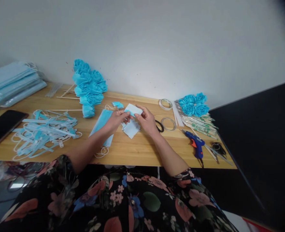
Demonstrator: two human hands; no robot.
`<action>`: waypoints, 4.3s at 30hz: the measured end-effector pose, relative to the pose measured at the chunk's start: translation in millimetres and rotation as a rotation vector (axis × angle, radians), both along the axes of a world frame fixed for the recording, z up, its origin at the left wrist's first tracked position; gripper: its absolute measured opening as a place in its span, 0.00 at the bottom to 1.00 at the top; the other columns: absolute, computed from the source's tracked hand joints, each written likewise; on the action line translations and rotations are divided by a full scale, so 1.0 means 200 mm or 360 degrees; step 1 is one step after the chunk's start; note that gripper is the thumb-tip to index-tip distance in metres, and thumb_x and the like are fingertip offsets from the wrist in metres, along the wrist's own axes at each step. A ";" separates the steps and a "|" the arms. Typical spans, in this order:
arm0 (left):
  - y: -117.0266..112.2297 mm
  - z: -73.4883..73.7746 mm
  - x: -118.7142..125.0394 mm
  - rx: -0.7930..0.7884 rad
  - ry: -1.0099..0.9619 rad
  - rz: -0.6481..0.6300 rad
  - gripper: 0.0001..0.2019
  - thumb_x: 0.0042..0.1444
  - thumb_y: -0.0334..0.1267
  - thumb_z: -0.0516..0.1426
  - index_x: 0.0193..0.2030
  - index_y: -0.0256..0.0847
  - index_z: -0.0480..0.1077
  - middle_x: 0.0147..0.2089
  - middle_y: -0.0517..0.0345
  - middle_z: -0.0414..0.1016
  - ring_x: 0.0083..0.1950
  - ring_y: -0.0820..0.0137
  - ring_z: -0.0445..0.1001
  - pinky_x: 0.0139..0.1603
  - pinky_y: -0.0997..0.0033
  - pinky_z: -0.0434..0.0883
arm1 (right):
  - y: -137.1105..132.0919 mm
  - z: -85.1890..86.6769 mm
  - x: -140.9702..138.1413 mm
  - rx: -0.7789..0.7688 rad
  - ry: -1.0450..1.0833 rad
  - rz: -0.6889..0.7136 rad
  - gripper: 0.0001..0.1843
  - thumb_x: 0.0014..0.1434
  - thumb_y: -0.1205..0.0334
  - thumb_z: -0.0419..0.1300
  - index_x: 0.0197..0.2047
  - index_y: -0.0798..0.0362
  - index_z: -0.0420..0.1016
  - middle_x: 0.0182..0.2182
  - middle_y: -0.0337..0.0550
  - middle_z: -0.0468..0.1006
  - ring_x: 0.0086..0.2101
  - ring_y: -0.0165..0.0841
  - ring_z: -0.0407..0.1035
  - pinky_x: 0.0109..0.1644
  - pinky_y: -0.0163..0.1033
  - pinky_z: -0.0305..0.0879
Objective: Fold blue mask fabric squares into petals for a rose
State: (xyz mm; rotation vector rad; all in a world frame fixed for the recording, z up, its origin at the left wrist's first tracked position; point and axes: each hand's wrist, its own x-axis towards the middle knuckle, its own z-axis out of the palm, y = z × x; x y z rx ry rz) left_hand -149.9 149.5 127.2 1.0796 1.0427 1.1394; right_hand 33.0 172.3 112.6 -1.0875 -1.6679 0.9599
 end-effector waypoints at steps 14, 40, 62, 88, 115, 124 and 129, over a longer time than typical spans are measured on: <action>0.00 -0.02 0.01 -0.0070 0.0200 0.0114 0.16 0.54 0.47 0.64 0.25 0.36 0.77 0.23 0.56 0.73 0.25 0.73 0.66 0.30 0.70 0.64 | -0.04 0.04 -0.01 0.0046 -0.0113 0.0029 0.26 0.60 0.54 0.63 0.60 0.50 0.75 0.36 0.41 0.78 0.33 0.33 0.67 0.40 0.40 0.66; 0.01 0.02 -0.01 -0.0278 -0.0368 0.0114 0.12 0.58 0.38 0.64 0.27 0.36 0.72 0.25 0.57 0.74 0.24 0.76 0.68 0.28 0.72 0.61 | 0.04 0.05 0.08 0.0874 -0.0616 0.0141 0.19 0.65 0.63 0.58 0.56 0.37 0.78 0.66 0.40 0.70 0.66 0.45 0.59 0.69 0.63 0.57; 0.01 -0.01 0.01 0.0026 0.0411 0.0184 0.14 0.53 0.44 0.64 0.21 0.39 0.76 0.21 0.58 0.73 0.23 0.73 0.65 0.28 0.70 0.62 | 0.01 0.04 0.03 0.0129 -0.0058 0.0113 0.10 0.58 0.52 0.66 0.35 0.50 0.77 0.44 0.44 0.81 0.44 0.37 0.74 0.52 0.45 0.69; 0.00 0.01 -0.01 0.0158 0.0159 0.0139 0.10 0.53 0.44 0.63 0.27 0.40 0.73 0.23 0.60 0.70 0.26 0.73 0.66 0.29 0.72 0.64 | -0.02 0.01 -0.04 -0.0485 0.0367 0.0341 0.22 0.52 0.51 0.70 0.46 0.51 0.71 0.26 0.31 0.73 0.25 0.27 0.64 0.31 0.33 0.58; 0.02 -0.01 -0.01 0.0142 0.0227 0.0182 0.14 0.52 0.48 0.63 0.26 0.39 0.73 0.23 0.60 0.70 0.25 0.74 0.65 0.28 0.72 0.63 | 0.00 0.03 -0.01 -0.0343 0.0494 0.0161 0.26 0.52 0.39 0.70 0.45 0.47 0.72 0.32 0.36 0.75 0.33 0.31 0.69 0.42 0.39 0.68; 0.01 -0.01 -0.01 0.0204 0.0256 0.0170 0.15 0.52 0.49 0.63 0.24 0.39 0.72 0.22 0.60 0.69 0.26 0.74 0.65 0.29 0.72 0.63 | -0.02 0.04 -0.03 -0.0300 0.0200 0.0157 0.15 0.53 0.50 0.68 0.36 0.52 0.74 0.29 0.36 0.74 0.28 0.28 0.64 0.34 0.36 0.60; 0.00 0.00 -0.01 0.0199 0.0275 0.0131 0.15 0.51 0.49 0.62 0.23 0.39 0.72 0.22 0.60 0.70 0.26 0.74 0.65 0.29 0.72 0.63 | -0.03 0.06 -0.03 -0.0250 0.0172 0.0129 0.12 0.54 0.52 0.66 0.31 0.52 0.73 0.26 0.35 0.72 0.27 0.27 0.62 0.35 0.36 0.61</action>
